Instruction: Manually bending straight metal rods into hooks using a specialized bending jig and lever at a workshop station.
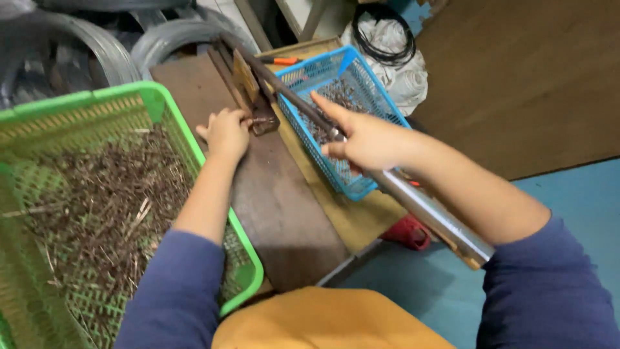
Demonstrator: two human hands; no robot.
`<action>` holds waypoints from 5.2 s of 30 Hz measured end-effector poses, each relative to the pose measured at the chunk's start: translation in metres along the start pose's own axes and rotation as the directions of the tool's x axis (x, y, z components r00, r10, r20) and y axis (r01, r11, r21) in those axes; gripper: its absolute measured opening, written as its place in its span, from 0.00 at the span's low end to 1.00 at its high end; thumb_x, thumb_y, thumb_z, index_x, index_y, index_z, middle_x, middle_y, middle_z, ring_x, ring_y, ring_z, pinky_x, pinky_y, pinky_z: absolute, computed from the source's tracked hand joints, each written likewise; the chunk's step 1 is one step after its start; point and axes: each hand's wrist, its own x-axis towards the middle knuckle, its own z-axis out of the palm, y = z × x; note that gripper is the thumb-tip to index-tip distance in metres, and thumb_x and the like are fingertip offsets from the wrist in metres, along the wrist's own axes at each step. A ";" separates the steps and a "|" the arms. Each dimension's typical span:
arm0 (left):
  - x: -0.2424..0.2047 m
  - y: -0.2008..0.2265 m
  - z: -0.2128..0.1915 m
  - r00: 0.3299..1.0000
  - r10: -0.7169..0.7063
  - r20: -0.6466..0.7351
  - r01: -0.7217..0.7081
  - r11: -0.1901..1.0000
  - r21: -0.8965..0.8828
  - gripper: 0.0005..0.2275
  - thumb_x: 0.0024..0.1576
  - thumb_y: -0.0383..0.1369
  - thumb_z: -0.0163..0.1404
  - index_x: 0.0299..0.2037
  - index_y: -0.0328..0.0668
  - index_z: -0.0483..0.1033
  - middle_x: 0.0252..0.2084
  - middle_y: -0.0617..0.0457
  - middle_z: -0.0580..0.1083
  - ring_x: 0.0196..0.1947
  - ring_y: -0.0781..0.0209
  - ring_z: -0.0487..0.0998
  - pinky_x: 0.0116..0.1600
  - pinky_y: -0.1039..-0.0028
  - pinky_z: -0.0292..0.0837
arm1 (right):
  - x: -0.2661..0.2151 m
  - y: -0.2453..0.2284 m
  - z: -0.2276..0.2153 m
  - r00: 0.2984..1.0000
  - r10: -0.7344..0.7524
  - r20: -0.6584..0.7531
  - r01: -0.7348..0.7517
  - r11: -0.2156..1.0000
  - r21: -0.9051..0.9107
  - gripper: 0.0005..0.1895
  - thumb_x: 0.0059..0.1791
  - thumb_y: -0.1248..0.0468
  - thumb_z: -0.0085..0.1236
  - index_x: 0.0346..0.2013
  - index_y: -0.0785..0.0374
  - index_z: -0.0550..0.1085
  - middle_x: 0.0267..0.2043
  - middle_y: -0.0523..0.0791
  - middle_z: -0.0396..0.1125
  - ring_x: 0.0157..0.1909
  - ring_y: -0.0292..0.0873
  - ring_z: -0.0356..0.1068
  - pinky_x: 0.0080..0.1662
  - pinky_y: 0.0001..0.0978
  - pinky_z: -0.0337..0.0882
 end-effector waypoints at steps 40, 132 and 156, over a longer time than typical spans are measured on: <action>-0.078 0.075 -0.154 0.835 0.545 -0.083 -0.295 0.314 -0.903 0.39 0.82 0.45 0.43 0.76 0.79 0.11 0.88 0.48 0.18 0.89 0.24 0.58 0.91 0.42 0.51 | 0.072 0.139 0.197 0.962 -0.072 -0.265 0.117 0.980 0.160 0.42 0.55 0.59 0.52 0.83 0.42 0.51 0.34 0.50 0.75 0.30 0.53 0.73 0.40 0.42 0.71; -0.169 -0.121 -0.161 0.992 0.081 -0.094 -0.100 0.971 -0.216 0.05 0.62 0.30 0.58 0.46 0.47 0.85 0.50 0.48 0.82 0.56 0.45 0.84 0.62 0.56 0.78 | 0.081 0.142 0.205 0.964 -0.011 -0.267 0.081 0.964 0.254 0.48 0.51 0.61 0.64 0.83 0.37 0.53 0.60 0.67 0.73 0.61 0.72 0.74 0.55 0.58 0.77; -0.170 -0.126 -0.145 0.960 0.088 -0.265 -0.178 0.924 -0.339 0.07 0.65 0.37 0.61 0.50 0.53 0.89 0.39 0.47 0.75 0.46 0.44 0.81 0.56 0.61 0.75 | 0.079 0.140 0.204 0.964 -0.028 -0.264 0.102 0.957 0.270 0.48 0.52 0.61 0.64 0.83 0.37 0.52 0.60 0.69 0.72 0.64 0.72 0.72 0.59 0.59 0.75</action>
